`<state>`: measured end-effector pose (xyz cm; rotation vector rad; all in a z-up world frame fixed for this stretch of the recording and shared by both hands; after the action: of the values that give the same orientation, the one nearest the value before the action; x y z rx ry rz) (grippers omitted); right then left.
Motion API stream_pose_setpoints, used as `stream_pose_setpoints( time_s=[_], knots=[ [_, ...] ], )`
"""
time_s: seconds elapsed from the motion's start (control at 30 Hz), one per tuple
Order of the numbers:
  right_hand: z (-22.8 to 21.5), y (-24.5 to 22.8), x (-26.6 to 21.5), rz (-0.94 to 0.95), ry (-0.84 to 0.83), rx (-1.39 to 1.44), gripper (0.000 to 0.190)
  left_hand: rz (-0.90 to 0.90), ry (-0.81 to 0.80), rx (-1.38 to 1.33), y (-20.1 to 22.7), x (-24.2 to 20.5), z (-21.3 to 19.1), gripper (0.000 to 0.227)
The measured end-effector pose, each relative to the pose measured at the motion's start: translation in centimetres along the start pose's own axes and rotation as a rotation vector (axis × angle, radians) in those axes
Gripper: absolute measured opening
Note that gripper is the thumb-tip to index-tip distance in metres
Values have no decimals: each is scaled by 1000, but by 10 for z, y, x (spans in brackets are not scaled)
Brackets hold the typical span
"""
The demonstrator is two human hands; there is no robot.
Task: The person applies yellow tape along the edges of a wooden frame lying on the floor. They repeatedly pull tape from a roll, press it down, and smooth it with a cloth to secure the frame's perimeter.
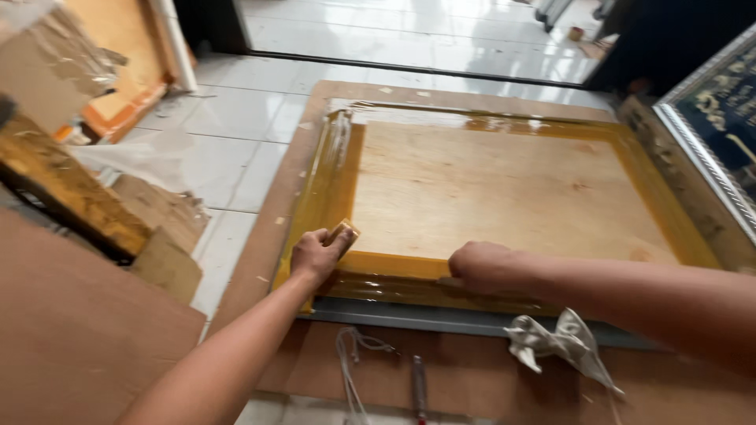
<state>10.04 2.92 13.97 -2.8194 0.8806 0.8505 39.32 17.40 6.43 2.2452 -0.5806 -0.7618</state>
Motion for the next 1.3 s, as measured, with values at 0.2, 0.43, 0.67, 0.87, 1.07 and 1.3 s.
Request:
stream_pose_setpoints(
  time_s=[0.2, 0.43, 0.67, 0.87, 1.07, 1.3],
  knots=[
    [59, 105, -20, 176, 253, 531, 33, 212, -226, 40, 70, -73, 84, 53],
    [148, 193, 30, 302, 341, 661, 38, 515, -250, 65, 69, -75, 158, 41],
    [115, 154, -24, 163, 555, 626, 26, 575, -280, 84, 55, -51, 178, 45],
    [238, 105, -68, -214, 148, 200, 50, 620, -385, -9, 100, -88, 162, 47],
    [187, 161, -106, 114, 620, 1441, 30, 956, -498, 187, 204, -112, 197, 28],
    [138, 255, -144, -105, 674, 1998, 98, 965, -535, 80, 303, -154, 317, 47]
  ],
)
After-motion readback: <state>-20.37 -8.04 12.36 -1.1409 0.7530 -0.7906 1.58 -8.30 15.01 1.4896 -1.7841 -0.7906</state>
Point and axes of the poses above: each hand's wrist, its own x-axis towards the middle knuckle, its own z-axis out of the palm, y = z × x, the point moved 4 cm from there along x, towards the middle knuckle, and after that the axes turned 9 degrees about -z, right-handed, at the moved point
